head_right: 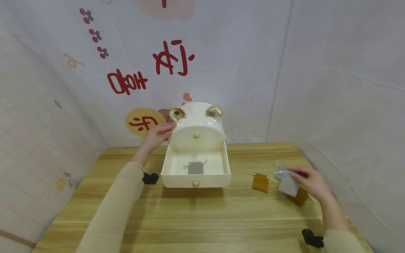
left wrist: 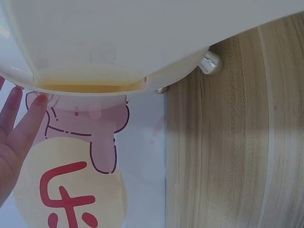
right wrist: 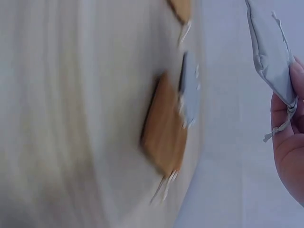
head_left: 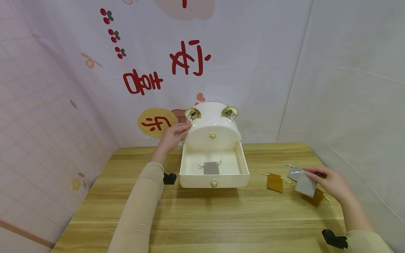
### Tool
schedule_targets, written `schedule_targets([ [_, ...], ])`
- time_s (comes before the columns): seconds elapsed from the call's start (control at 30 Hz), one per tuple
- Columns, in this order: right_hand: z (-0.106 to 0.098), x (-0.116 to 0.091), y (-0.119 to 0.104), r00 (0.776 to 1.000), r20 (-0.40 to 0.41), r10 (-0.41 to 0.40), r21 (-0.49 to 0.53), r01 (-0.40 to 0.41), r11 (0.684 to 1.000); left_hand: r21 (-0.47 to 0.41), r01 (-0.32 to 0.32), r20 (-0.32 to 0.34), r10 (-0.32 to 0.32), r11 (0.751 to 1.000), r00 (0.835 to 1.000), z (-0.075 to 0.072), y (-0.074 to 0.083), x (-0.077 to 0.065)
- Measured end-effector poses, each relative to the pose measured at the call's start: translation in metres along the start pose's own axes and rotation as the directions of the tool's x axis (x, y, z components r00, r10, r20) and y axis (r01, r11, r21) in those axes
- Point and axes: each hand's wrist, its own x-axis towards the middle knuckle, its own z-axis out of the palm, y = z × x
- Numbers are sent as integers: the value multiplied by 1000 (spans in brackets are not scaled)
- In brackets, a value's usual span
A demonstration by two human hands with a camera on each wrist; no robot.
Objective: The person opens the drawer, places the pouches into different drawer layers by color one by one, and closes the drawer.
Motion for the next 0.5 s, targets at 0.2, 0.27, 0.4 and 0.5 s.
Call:
schedule_targets([
  [0.2, 15, 21, -31, 997, -22, -68, 16, 69, 997, 3, -6, 3, 6, 1000, 1000, 0, 1, 0],
  [0.27, 20, 27, -44, 996, -22, -87, 47, 88, 995, 5, -8, 1, 8, 1000, 1000, 0, 1, -1],
  [0.4, 28, 37, -69, 993, -21, -118, 96, 120, 988, 6, -8, -1, 8, 1000, 1000, 0, 1, -1],
  [0.5, 33, 43, -86, 990, -19, -136, 121, 138, 983, 4, -9, 0, 9, 1000, 1000, 0, 1, -1],
])
